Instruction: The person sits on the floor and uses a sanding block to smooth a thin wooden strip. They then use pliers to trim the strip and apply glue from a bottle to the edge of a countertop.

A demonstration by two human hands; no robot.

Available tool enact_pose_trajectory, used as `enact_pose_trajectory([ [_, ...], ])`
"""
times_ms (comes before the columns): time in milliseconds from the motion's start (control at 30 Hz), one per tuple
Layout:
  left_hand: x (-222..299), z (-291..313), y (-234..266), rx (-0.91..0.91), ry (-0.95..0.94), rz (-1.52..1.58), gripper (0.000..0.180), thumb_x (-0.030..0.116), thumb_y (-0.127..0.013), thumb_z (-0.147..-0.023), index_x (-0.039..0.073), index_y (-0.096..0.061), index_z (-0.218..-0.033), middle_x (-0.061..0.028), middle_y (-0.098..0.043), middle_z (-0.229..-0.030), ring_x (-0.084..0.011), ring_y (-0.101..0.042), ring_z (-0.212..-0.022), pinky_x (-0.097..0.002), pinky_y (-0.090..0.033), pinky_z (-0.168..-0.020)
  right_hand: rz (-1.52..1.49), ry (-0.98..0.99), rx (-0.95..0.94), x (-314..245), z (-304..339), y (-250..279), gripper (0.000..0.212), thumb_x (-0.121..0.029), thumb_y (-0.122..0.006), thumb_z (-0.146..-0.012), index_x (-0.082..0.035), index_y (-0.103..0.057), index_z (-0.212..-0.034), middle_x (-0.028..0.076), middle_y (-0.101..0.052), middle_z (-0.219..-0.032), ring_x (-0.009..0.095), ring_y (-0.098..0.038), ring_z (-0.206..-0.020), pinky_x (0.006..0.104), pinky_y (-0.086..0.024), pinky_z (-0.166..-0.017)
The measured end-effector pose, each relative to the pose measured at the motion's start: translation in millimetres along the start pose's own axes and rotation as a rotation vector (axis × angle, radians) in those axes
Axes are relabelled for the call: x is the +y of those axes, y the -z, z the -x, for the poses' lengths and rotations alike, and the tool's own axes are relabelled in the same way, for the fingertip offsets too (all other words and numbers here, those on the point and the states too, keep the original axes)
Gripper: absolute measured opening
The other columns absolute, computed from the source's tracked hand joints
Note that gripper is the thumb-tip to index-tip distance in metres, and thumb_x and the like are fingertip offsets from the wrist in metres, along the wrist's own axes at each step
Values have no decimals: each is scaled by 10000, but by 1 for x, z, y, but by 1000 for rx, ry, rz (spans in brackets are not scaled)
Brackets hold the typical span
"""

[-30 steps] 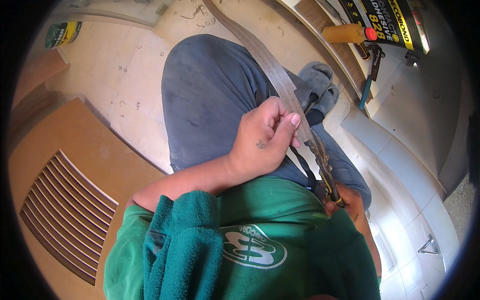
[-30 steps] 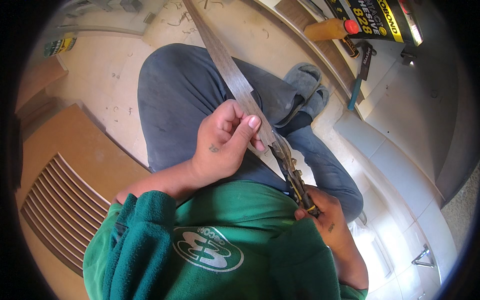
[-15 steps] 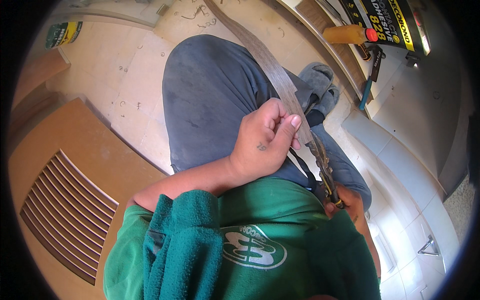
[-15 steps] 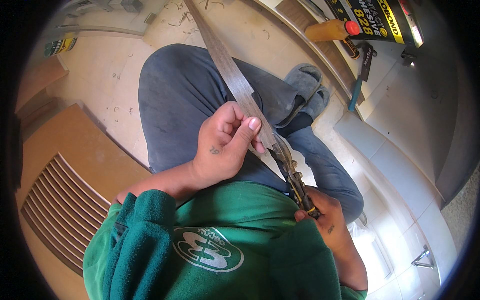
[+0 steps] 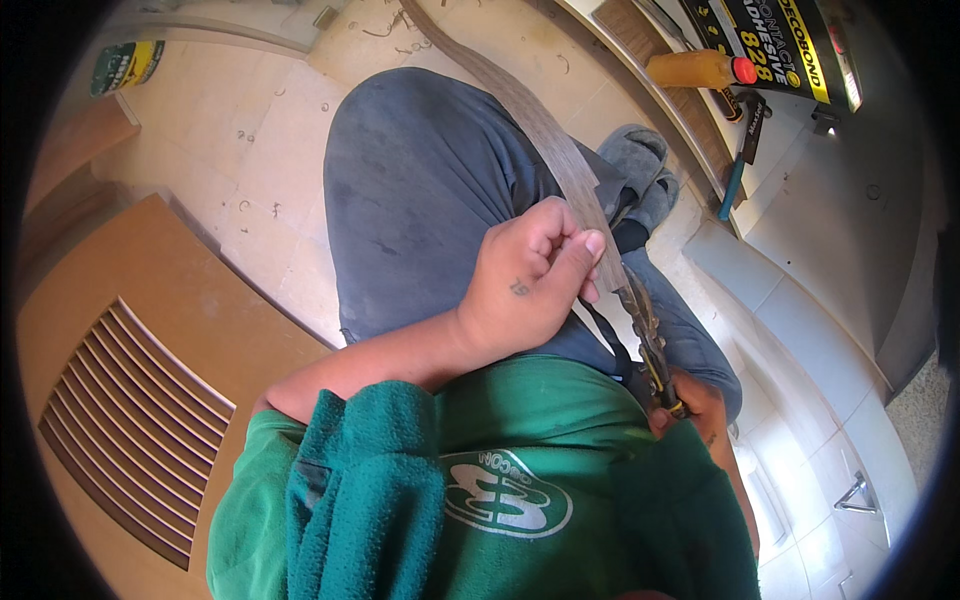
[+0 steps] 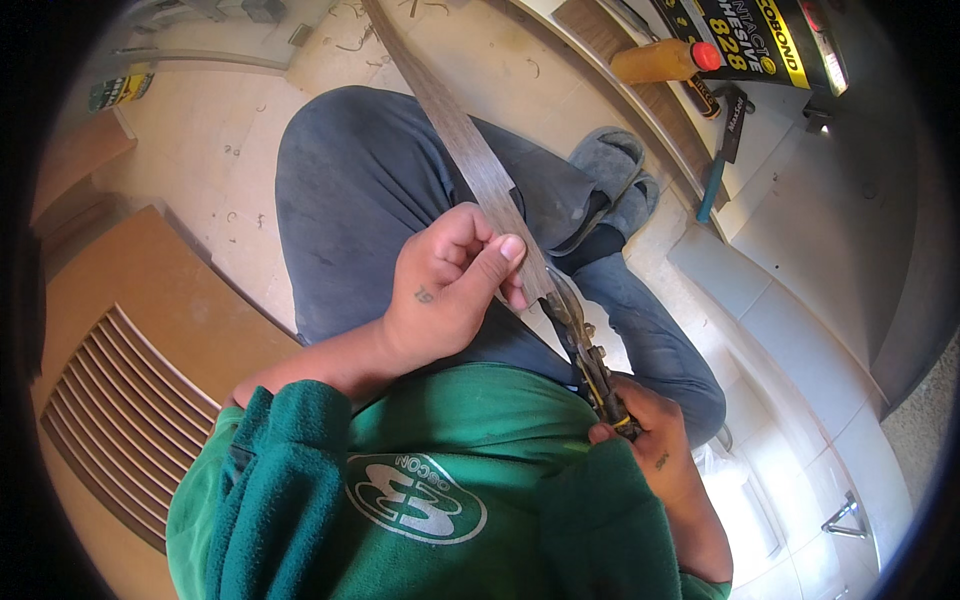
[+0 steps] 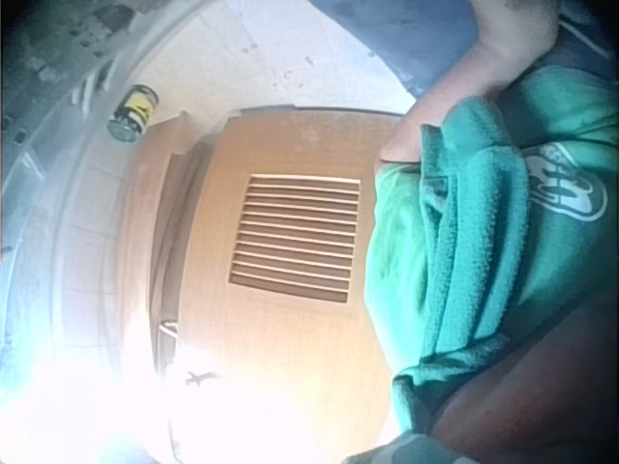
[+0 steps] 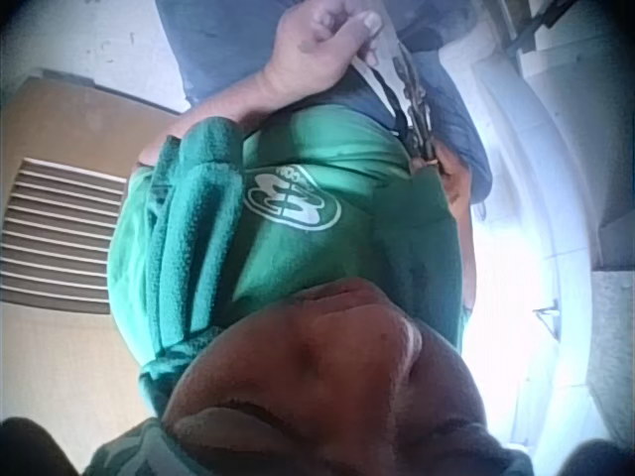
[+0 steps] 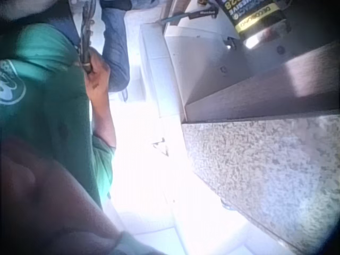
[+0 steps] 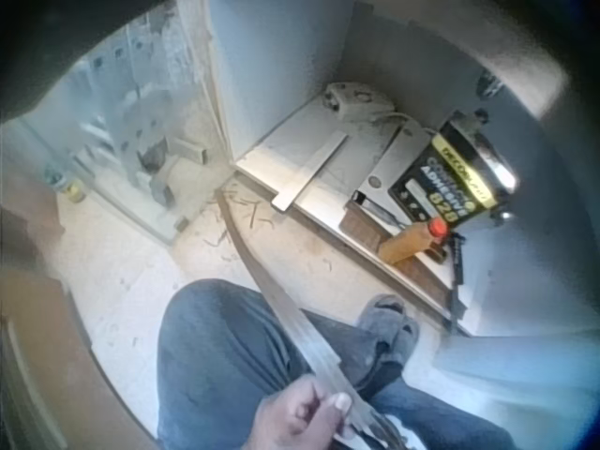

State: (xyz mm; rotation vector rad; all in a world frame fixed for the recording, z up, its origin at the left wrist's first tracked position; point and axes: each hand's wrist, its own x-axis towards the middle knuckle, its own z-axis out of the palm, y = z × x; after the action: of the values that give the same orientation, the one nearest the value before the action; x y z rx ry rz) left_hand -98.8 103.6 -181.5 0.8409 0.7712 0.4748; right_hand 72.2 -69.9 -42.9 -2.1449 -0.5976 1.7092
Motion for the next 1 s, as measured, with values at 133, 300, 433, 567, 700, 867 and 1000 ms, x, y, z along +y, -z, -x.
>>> enact_pose_trajectory([
  [133,-1,1,0,-22,-20,-17,215,113,-612,-1030,18,-542,-849,-65,-669,-711,-98,-688,-643,-263,-514,-564,6,38,2,9,-1,0,493,-277,-790,-859,96,-635,-1141,92,-560,-831,168,-508,-742,314,-433,-685],
  [300,-1,3,-1,-13,-48,-32,216,109,-608,-1031,17,-531,-852,-70,-661,-710,-107,-694,-644,-266,-517,-565,7,-1,-29,9,-1,2,505,-258,-787,-856,99,-628,-1176,99,-561,-833,172,-517,-742,321,-441,-690],
  [433,-3,3,-1,-6,-64,-10,214,109,-605,-1034,18,-524,-858,-74,-661,-715,-110,-698,-648,-266,-519,-566,10,-5,-12,10,-2,0,505,-252,-784,-857,101,-628,-1183,99,-562,-835,176,-521,-743,323,-445,-692],
  [567,-3,3,0,-13,-61,-19,209,109,-599,-1037,19,-524,-864,-67,-657,-715,-108,-698,-649,-264,-520,-567,17,15,-7,10,-2,0,500,-239,-781,-855,105,-630,-1186,111,-578,-848,182,-534,-755,323,-454,-704],
  [700,-4,3,0,-15,-52,-14,210,114,-593,-1042,19,-523,-868,-63,-658,-720,-107,-697,-653,-263,-523,-570,20,18,-3,8,-1,1,493,-223,-783,-849,107,-635,-1184,125,-590,-857,187,-543,-765,321,-461,-715],
  [867,-2,2,-1,-16,-39,19,205,110,-589,-1042,16,-524,-872,-60,-661,-733,-105,-693,-664,-262,-528,-578,32,-1,-7,5,0,1,486,-223,-783,-850,105,-640,-1178,134,-598,-861,197,-554,-766,327,-468,-720],
  [1000,3,2,1,-40,-9,29,203,104,-594,-1039,10,-534,-870,-59,-661,-741,-103,-686,-662,-262,-531,-586,62,37,-11,9,0,2,488,-225,-783,-851,104,-637,-1180,135,-600,-870,199,-556,-770,332,-470,-722],
])
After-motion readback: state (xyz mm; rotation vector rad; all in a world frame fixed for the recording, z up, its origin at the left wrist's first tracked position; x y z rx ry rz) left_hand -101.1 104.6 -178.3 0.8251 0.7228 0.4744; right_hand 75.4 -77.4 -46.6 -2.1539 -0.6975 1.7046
